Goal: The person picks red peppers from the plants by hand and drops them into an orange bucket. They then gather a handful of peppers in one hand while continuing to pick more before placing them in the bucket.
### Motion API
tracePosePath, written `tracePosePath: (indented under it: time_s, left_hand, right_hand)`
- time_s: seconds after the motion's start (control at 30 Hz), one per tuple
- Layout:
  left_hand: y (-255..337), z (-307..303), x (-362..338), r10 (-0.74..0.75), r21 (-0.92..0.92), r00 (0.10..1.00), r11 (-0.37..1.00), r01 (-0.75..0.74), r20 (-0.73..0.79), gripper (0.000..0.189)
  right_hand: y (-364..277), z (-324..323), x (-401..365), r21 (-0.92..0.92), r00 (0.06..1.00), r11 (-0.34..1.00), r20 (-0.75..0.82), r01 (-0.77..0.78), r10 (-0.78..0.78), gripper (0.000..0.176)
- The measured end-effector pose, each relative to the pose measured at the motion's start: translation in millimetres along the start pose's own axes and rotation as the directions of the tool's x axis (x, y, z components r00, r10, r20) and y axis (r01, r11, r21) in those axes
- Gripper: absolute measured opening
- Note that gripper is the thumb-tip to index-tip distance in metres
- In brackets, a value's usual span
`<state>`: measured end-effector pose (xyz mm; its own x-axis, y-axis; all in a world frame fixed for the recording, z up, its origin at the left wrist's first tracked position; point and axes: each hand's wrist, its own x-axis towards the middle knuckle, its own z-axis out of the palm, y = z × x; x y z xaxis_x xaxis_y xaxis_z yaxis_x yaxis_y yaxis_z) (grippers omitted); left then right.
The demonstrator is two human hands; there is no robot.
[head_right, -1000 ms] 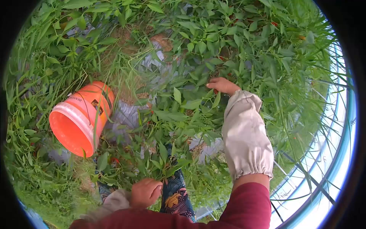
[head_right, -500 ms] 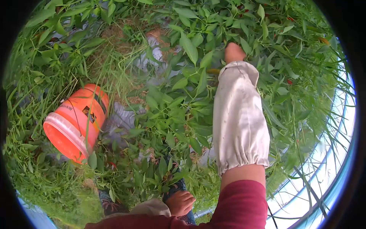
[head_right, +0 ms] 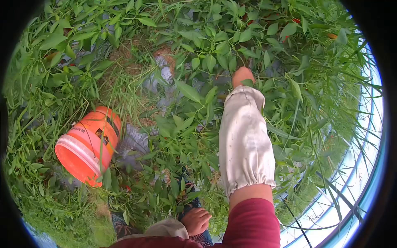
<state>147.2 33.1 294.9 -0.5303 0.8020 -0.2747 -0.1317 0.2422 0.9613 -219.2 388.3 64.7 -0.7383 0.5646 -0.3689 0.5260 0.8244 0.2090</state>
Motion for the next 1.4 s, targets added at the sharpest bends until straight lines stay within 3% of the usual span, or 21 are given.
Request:
tracePosePath:
  time_s: [0.03, 0.1, 0.13, 0.2, 0.23, 0.3, 0.33, 0.4, 0.57, 0.63, 0.67, 0.73, 0.8, 0.87, 0.9, 0.97, 1.07, 1.13, 1.2, 1.27, 1.4]
  left_hand:
    - [0, -1, -2, -0.014, 0.008, 1.0, 1.0, 0.014, 0.004, 0.023]
    - [-1, -3, -6, -0.016, 0.024, 1.0, 1.0, 0.016, 0.007, 0.023]
    - [-2, -2, -9, 0.002, 0.014, 0.999, 1.0, -0.002, -0.033, 0.024]
    - [-3, -4, -16, 0.026, 0.008, 0.997, 1.0, -0.026, -0.071, 0.026]
    - [-2, -5, -21, 0.001, 0.024, 0.997, 1.0, 0.001, -0.071, 0.024]
    - [-3, -7, -27, -0.015, 0.041, 0.997, 0.999, 0.018, -0.071, 0.023]
    - [-5, -8, -30, -0.007, 0.039, 0.996, 0.999, 0.011, -0.088, 0.022]
    - [-7, -10, -43, -0.046, 0.021, 0.997, 0.999, 0.047, -0.057, 0.02]
    - [-22, -21, -87, -0.013, -0.094, 0.995, 0.996, 0.003, -0.101, 0.018]
    - [-25, -41, -110, -0.149, -0.399, 0.983, 0.912, 0.095, -0.106, 0.017]
    - [-23, -54, -126, -0.301, -0.409, 0.936, 0.889, 0.206, -0.183, 0.015]
    - [-40, -80, -159, -0.588, -0.587, 0.796, 0.698, 0.411, -0.141, 0.012]
    - [-67, -105, -197, -0.649, -0.592, 0.714, 0.693, 0.412, -0.262, 0.012]
    - [-104, -119, -236, -0.637, -0.659, 0.658, 0.7, 0.275, -0.402, 0.012]
    - [-105, -135, -252, -0.637, -0.659, 0.658, 0.7, 0.275, -0.402, 0.012]
    - [-107, -169, -268, -0.876, -0.905, 0.437, 0.339, 0.257, -0.204, 0.012]
    - [-117, -196, -283, -0.926, -0.933, 0.324, 0.274, 0.235, -0.191, 0.01]
    - [-116, -208, -287, -0.923, -0.94, 0.332, 0.271, 0.208, -0.193, 0.011]
    - [-116, -213, -291, -0.912, -0.942, 0.363, 0.276, 0.192, -0.193, 0.012]
    - [-112, -217, -291, -0.914, -0.937, 0.361, 0.273, 0.217, -0.183, 0.012]
    - [-108, -226, -286, -0.92, -0.908, 0.337, 0.304, 0.289, -0.201, 0.011]
  right_hand:
    - [-4, -3, -16, 0.0, 1.0, 1.0, -0.01, -0.007, 0.007, 0.022]
    - [-11, -6, -37, 0.09, 0.956, 0.992, -0.286, 0.093, -0.064, 0.02]
    - [-20, -19, -51, 0.092, 0.953, 0.992, -0.296, 0.092, -0.061, 0.02]
    - [-32, -46, -78, 0.471, 0.958, 0.88, -0.222, -0.057, 0.181, 0.022]
    - [-29, -50, -89, 0.472, 0.955, 0.88, -0.23, -0.058, 0.186, 0.022]
    - [-24, -58, -114, 0.838, 0.958, 0.533, -0.236, 0.118, 0.16, 0.023]
    - [-30, -74, -136, 0.839, 0.958, 0.531, -0.237, 0.117, 0.163, 0.023]
    - [-46, -106, -194, 0.995, 0.983, 0.09, -0.05, 0.034, 0.179, 0.022]
    - [-92, -151, -313, 0.998, 0.999, -0.058, -0.019, 0.02, 0.028, 0.019]
    - [-115, -153, -357, 0.996, 0.999, -0.088, 0.0, -0.004, -0.044, 0.018]
    - [-129, -153, -379, 0.999, 0.997, -0.051, -0.016, 0.012, -0.079, 0.017]
    - [-159, -153, -426, 0.998, 0.986, -0.031, -0.055, 0.05, -0.159, 0.013]
    - [-192, -154, -468, 0.992, 0.954, 0.06, -0.087, 0.108, -0.288, 0.013]
    - [-223, -147, -508, 0.986, 0.916, 0.102, -0.079, 0.129, -0.393, 0.014]
    - [-239, -145, -525, 0.991, 0.902, 0.085, -0.055, 0.101, -0.428, 0.014]
    - [-261, -142, -545, 0.959, 0.797, 0.16, -0.096, 0.235, -0.596, 0.018]
    - [-266, -129, -567, 0.941, 0.843, 0.276, -0.02, 0.198, -0.538, 0.025]
    - [-234, -120, -565, 0.921, 0.871, 0.38, 0.118, 0.083, -0.478, 0.028]
    - [-194, -115, -569, 0.816, 0.898, 0.564, 0.149, 0.125, -0.414, 0.023]
    - [-153, -107, -577, 0.671, 0.891, 0.672, 0.036, 0.314, -0.452, 0.021]
    - [-84, -86, -595, 0.548, 0.883, 0.775, 0.131, 0.314, -0.451, 0.021]
